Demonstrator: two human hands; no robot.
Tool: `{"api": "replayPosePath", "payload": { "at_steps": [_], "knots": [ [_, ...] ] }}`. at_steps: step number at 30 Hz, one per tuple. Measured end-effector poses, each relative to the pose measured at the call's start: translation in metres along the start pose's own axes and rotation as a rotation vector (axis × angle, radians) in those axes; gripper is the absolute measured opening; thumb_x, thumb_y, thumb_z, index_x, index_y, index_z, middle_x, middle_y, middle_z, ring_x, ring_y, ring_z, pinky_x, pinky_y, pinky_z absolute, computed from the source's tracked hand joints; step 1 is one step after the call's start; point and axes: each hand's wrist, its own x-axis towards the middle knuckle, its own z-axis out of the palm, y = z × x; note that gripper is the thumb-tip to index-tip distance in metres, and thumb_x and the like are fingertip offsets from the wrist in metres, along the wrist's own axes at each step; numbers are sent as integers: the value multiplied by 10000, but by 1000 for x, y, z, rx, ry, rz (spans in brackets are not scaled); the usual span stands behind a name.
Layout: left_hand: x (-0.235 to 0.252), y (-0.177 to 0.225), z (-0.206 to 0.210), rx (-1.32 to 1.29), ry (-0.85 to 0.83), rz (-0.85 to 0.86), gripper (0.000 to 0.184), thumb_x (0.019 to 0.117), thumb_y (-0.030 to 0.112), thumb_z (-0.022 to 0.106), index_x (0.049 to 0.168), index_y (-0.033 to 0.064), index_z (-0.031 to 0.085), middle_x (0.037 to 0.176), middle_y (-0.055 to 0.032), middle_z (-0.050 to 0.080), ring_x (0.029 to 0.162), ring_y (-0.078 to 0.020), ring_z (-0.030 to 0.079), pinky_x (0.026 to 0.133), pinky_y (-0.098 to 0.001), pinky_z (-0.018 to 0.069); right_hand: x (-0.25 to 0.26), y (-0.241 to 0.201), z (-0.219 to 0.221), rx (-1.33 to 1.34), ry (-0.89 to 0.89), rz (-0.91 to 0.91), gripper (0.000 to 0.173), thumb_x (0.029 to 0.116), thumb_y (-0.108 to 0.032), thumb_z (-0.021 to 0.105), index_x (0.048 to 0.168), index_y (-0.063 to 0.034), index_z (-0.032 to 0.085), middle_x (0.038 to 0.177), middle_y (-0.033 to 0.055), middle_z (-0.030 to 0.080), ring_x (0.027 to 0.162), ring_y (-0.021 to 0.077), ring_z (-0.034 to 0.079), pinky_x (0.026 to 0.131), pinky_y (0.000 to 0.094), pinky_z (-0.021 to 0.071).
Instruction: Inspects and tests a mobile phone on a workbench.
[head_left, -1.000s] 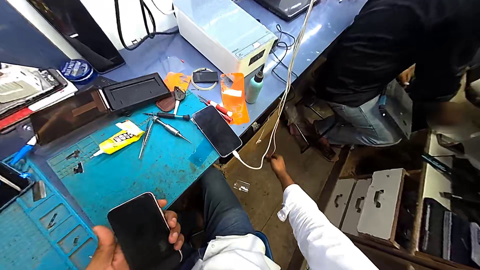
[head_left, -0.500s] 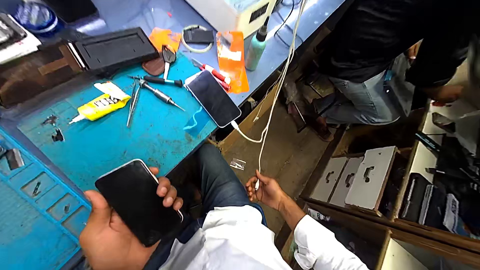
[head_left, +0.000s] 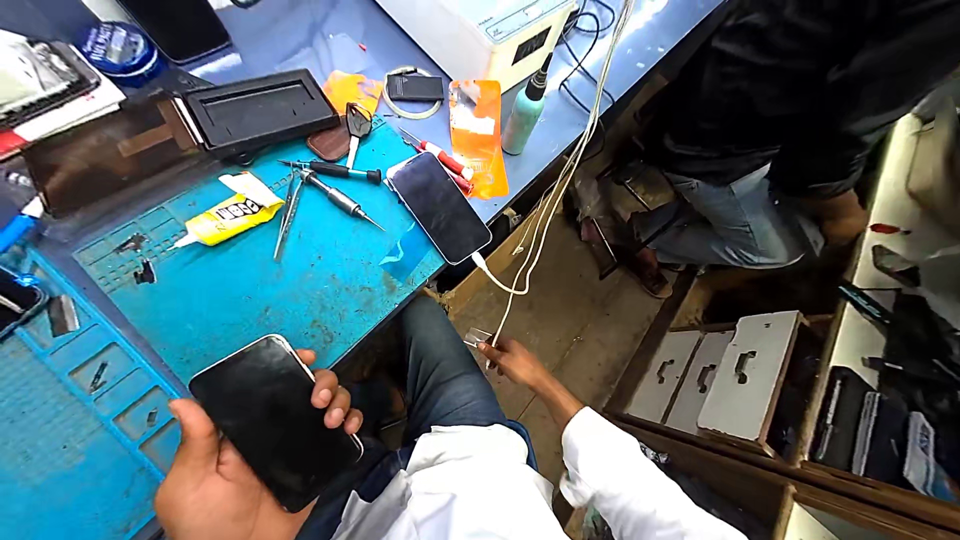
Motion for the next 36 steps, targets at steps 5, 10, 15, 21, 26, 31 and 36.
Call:
{"api": "replayPosePath", "payload": {
  "at_steps": [5,10,15,21,26,31,36],
  "knots": [
    [5,-1,4,26,1,-34,794,935,726,438,1376,76,550,991,-129,646,867,-292,672,812,-481,587,85,36,-41,-179,-154,-61,359,1045,-220,578,1383,-113,635,1244,180,687,1124,310,660,994,542,497],
    [8,2,9,104,74,-45,779,932,746,402,1309,98,615,952,-102,664,831,-253,677,776,-432,593,128,27,-131,229,719,66,268,976,-196,643,1172,-29,718,1097,221,719,997,383,696,869,611,550],
    [14,2,8,108,62,-61,748,959,709,383,1315,89,600,960,-100,664,841,-255,674,792,-439,584,157,-12,-218,441,983,-85,287,960,-188,694,1219,-65,710,1141,150,728,1021,293,705,908,531,563],
    [15,0,2,124,107,-75,768,898,735,507,1312,95,607,947,-91,657,837,-250,670,790,-433,583,174,-35,-248,545,1069,-147,290,972,-137,624,1244,-61,688,1106,142,716,944,249,692,854,464,559],
    [17,2,3,158,100,-73,741,918,713,494,1315,98,611,952,-92,661,838,-243,671,810,-430,581,183,-37,-260,537,992,-133,368,964,-94,635,1330,-67,635,1135,149,703,926,236,692,815,439,575],
    [20,4,3,149,106,-81,714,933,696,485,1310,105,622,953,-91,661,838,-242,668,808,-431,577,186,-52,-270,495,801,-198,405,974,-30,594,1376,-82,590,1128,120,653,842,169,633,710,369,556],
    [23,3,6,94,94,-60,648,934,624,560,1301,96,648,964,-102,687,839,-249,687,804,-439,589,196,-46,-268,288,803,-157,289,947,-204,707,1199,-62,702,1085,147,708,913,246,671,814,477,550]
  ]
}}
